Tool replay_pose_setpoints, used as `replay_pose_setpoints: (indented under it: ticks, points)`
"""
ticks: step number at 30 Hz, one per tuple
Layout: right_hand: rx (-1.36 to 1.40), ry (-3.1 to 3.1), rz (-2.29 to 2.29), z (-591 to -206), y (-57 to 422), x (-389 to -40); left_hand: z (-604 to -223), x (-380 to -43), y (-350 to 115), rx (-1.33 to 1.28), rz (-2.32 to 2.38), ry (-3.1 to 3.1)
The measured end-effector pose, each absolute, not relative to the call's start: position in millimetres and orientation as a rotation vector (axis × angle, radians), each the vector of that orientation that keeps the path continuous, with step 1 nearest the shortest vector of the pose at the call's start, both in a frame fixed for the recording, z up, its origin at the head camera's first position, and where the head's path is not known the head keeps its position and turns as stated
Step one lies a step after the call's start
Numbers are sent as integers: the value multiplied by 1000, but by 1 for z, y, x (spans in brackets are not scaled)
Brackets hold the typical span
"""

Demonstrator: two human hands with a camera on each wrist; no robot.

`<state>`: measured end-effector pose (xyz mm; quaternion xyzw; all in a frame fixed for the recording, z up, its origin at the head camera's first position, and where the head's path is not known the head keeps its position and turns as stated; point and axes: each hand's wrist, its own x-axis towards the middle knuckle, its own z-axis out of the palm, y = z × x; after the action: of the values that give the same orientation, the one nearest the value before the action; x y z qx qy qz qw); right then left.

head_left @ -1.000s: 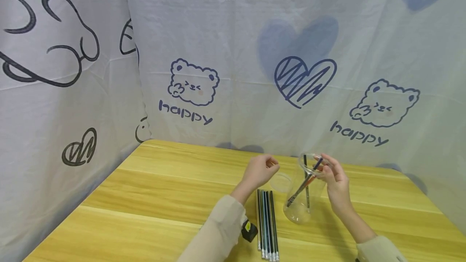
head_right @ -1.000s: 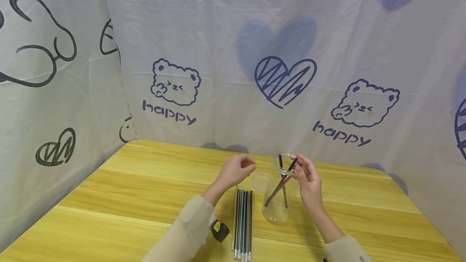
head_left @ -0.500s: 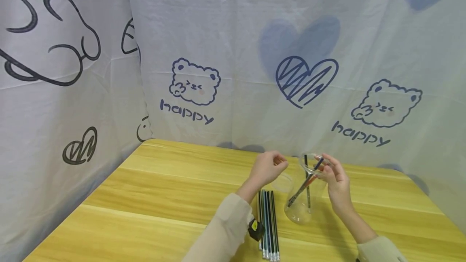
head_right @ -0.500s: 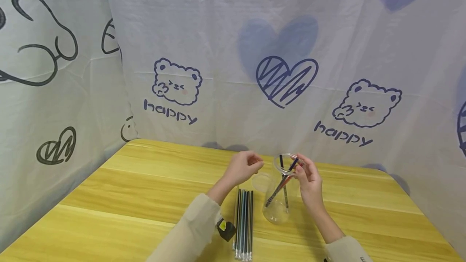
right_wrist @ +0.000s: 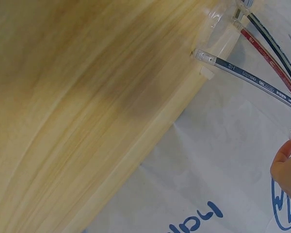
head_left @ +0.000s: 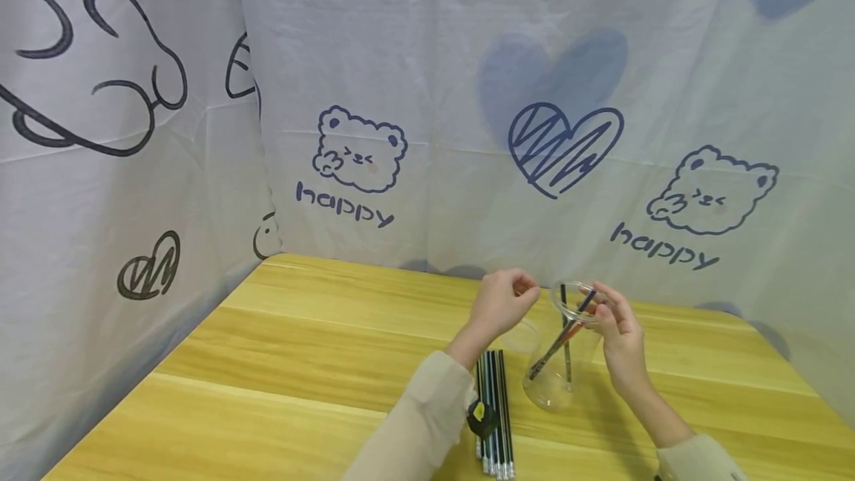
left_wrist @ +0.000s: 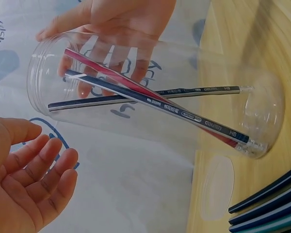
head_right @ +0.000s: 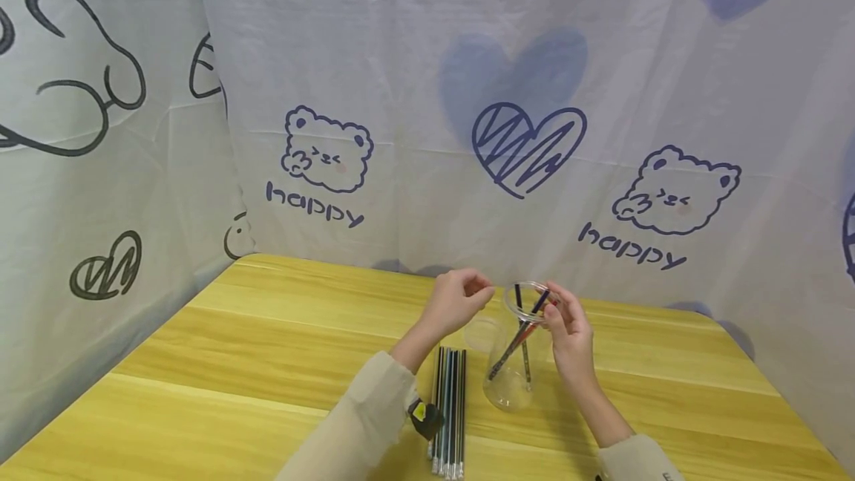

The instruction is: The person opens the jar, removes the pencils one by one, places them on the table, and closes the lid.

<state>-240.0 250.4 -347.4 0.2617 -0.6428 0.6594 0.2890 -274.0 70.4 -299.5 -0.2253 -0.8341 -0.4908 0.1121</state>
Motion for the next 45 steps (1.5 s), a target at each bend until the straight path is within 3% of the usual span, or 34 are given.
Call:
replay_pose_setpoints:
  ticks: [21,45]
  points:
    - [714,-1721,1745,-347,251,-240,-286,-270,91,-659,-1424,-2415]
    - [669,-1751,1725,-347,251,-239,-287,-262,98,-733,-976,-2498]
